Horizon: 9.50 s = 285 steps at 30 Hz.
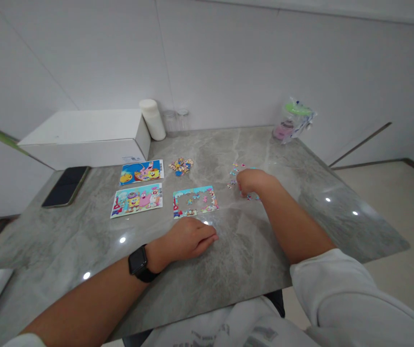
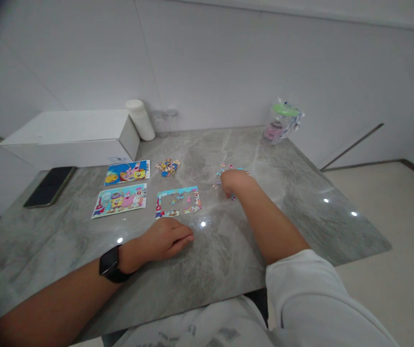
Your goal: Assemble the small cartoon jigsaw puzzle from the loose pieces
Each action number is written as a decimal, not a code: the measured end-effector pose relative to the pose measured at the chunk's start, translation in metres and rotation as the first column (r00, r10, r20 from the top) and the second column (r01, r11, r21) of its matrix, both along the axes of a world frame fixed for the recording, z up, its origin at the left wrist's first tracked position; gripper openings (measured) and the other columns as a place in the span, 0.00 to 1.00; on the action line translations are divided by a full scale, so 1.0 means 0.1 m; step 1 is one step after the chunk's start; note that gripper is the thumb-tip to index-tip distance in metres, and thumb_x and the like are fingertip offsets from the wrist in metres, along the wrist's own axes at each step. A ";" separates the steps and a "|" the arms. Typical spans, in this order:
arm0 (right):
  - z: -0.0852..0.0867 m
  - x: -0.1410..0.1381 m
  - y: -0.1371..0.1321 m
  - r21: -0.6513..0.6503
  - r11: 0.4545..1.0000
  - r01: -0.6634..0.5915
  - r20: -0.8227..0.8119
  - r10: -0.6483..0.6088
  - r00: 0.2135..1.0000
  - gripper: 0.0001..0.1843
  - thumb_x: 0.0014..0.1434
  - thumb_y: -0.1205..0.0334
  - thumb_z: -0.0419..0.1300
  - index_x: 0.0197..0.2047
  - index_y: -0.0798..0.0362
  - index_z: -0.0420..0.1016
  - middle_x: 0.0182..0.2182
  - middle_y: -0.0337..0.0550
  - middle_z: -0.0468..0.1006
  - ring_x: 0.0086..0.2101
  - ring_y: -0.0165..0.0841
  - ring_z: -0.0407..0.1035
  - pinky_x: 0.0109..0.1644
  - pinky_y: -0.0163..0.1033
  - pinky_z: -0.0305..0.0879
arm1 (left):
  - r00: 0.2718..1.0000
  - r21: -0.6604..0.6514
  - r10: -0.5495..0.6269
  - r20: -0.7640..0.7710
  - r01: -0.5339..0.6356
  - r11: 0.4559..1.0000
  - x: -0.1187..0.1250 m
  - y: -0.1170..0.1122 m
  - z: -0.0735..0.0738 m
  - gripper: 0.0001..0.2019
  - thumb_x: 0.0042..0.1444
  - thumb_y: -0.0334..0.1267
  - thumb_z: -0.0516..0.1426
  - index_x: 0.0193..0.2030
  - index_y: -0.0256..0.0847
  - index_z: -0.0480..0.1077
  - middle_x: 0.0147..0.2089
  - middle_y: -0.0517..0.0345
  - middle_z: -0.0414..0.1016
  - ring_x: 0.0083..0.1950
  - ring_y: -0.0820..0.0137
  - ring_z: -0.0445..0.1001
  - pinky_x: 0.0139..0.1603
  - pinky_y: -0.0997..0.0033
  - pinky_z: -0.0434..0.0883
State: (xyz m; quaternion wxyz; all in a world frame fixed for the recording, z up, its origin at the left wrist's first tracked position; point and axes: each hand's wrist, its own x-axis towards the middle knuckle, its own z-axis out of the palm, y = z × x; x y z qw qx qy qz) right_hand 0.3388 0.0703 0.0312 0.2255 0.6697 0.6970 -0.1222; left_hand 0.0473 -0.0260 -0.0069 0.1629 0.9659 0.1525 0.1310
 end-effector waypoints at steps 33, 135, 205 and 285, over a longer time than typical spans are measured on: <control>0.02 -0.13 0.01 0.087 0.993 -0.084 -0.443 0.114 0.889 0.08 0.55 0.64 0.68 0.40 0.49 0.83 0.37 0.45 0.85 0.38 0.40 0.78 0.42 0.41 0.68 | 0.996 -0.013 0.019 0.091 -0.017 1.000 -0.01 0.03 -0.01 0.18 0.74 0.44 0.50 0.36 0.41 0.74 0.29 0.56 0.78 0.30 0.69 0.75 0.33 0.68 0.66; -0.24 -0.63 -0.24 0.742 0.671 -0.010 -0.561 0.629 0.539 0.08 0.63 0.57 0.63 0.45 0.47 0.80 0.40 0.48 0.81 0.43 0.43 0.74 0.53 0.50 0.70 | 0.755 -0.447 0.599 0.267 -0.454 0.771 -0.14 0.55 -0.05 0.09 0.66 0.38 0.56 0.43 0.41 0.78 0.35 0.57 0.78 0.37 0.67 0.73 0.41 0.67 0.69; -0.76 -0.42 -0.19 0.734 0.661 -0.154 -0.444 0.639 0.629 0.11 0.65 0.62 0.62 0.46 0.44 0.86 0.52 0.49 0.81 0.53 0.45 0.73 0.60 0.54 0.66 | 0.949 0.088 0.315 -0.017 -0.313 0.946 -0.11 0.43 -0.09 0.22 0.72 0.53 0.53 0.64 0.49 0.75 0.67 0.48 0.72 0.69 0.53 0.66 0.75 0.39 0.55; -0.74 -0.44 -0.24 0.728 0.681 -0.080 -0.467 0.578 0.670 0.10 0.66 0.59 0.63 0.48 0.47 0.84 0.47 0.47 0.83 0.48 0.43 0.74 0.57 0.51 0.65 | 0.908 0.109 0.418 0.025 -0.418 0.902 -0.14 0.49 -0.11 0.22 0.73 0.51 0.51 0.65 0.45 0.73 0.67 0.47 0.72 0.66 0.54 0.69 0.73 0.45 0.62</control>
